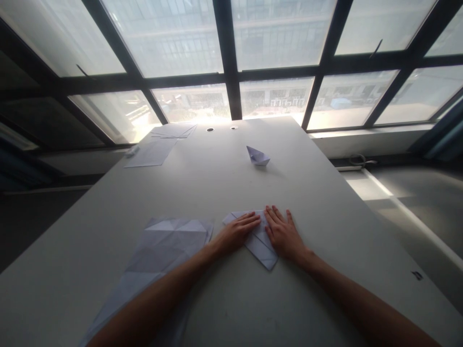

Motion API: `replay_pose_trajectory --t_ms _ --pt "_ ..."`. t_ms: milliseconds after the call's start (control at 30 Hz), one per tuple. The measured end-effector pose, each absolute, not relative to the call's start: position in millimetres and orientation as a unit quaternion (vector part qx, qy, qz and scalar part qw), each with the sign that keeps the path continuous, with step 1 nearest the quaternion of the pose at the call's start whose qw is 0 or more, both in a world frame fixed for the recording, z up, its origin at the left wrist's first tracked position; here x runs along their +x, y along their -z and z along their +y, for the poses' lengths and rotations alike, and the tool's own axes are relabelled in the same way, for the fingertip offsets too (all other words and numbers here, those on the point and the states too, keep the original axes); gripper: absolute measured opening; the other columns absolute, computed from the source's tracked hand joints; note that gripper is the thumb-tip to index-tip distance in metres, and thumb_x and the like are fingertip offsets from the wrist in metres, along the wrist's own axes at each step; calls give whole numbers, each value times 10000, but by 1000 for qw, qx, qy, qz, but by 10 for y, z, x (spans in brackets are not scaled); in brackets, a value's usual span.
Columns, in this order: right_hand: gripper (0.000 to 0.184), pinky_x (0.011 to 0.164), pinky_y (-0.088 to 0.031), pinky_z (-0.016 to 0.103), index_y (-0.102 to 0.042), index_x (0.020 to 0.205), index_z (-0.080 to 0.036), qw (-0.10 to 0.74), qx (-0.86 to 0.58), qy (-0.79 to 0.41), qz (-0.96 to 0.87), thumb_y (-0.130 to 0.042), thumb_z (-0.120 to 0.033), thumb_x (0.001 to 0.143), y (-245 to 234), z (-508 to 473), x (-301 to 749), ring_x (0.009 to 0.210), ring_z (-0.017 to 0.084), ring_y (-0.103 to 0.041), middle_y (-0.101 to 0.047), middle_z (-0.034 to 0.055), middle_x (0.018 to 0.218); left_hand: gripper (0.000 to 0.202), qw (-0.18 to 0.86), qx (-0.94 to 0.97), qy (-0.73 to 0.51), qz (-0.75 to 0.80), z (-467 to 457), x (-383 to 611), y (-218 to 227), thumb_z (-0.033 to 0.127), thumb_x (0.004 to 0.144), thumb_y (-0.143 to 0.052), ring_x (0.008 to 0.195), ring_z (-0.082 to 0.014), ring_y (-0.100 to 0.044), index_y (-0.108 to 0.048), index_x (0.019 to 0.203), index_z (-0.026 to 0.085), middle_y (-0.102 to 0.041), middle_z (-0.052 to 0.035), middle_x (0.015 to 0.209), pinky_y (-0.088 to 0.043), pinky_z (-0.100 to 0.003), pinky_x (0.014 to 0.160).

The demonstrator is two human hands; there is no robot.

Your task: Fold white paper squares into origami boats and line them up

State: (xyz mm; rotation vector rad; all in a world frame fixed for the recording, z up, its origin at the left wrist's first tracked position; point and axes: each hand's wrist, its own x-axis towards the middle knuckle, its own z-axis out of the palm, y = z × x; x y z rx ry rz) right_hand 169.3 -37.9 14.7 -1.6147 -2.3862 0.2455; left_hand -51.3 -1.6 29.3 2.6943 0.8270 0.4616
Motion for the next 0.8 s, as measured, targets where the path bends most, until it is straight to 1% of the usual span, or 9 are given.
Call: replay_pose_trajectory --t_ms 133,200,267,400,467,500,600,700,800 --pt "512 1177 -73 547 -351 1489 -143 144 -545 -97 -821 -330 -290 999 -133 -332 1721 1478 228 -160 -283 102 1574 421 158 936 -145 280 -16 -518 -308 269 1008 -398 1431 -186 -321 -477 1418 211 -470 -52 1477 -311 -411 1181" --pt "482 1173 -117 537 -424 1449 -157 161 -548 -98 -815 -372 -297 991 -135 -291 1750 1471 240 -183 -309 110 1566 458 146 942 -124 274 -27 -527 -350 349 1002 -434 1444 -211 -290 -446 1442 221 -437 -59 1500 -271 -441 1191" --pt "436 1157 -197 507 -518 1378 -174 188 -561 -92 -801 -441 -310 971 -160 -253 1786 1439 260 -265 -386 124 1526 517 135 950 -106 262 -46 -532 -405 424 986 -463 1454 -236 -264 -408 1468 246 -391 -59 1528 -250 -460 1192" --pt "249 1034 -383 401 -690 1121 -227 219 -566 -84 -790 -528 -262 936 -291 -261 1814 1172 247 -533 -633 100 1218 606 123 953 -89 261 -119 -513 -463 528 955 -481 1456 -264 -254 -369 1490 267 -347 -60 1551 -263 -453 1180" --pt "232 984 -411 374 -716 1029 -242 201 -549 -87 -806 -501 -217 945 -360 -331 1772 1064 226 -576 -673 78 1097 643 115 948 -86 284 -168 -487 -441 555 952 -465 1458 -276 -247 -335 1507 255 -328 -69 1560 -263 -458 1175" --pt "248 978 -414 369 -717 1021 -238 190 -544 -86 -813 -481 -204 951 -382 -379 1734 1047 222 -583 -680 77 1088 672 111 945 -83 296 -191 -472 -420 570 951 -454 1461 -281 -235 -305 1519 244 -309 -76 1568 -254 -462 1177" --pt "325 1044 -372 403 -670 1174 -169 170 -557 -63 -811 -422 -238 975 -366 -543 1595 1146 250 -556 -642 126 1244 770 101 940 -77 318 -243 -429 -350 619 942 -422 1479 -288 -162 -207 1548 195 -229 -104 1593 -203 -465 1191" --pt "480 1152 -242 456 -499 1392 -71 153 -553 -51 -818 -394 -295 981 -255 -634 1510 1374 287 -378 -460 178 1465 815 97 939 -76 320 -253 -409 -311 634 939 -409 1488 -289 -86 -173 1551 150 -175 -128 1603 -164 -459 1201" --pt "531 1185 -159 485 -376 1472 -56 131 -530 -63 -836 -319 -286 997 -154 -575 1559 1458 267 -229 -325 168 1544 829 98 939 -81 321 -229 -415 -304 625 934 -434 1487 -288 -95 -164 1552 143 -193 -130 1599 -168 -461 1202"
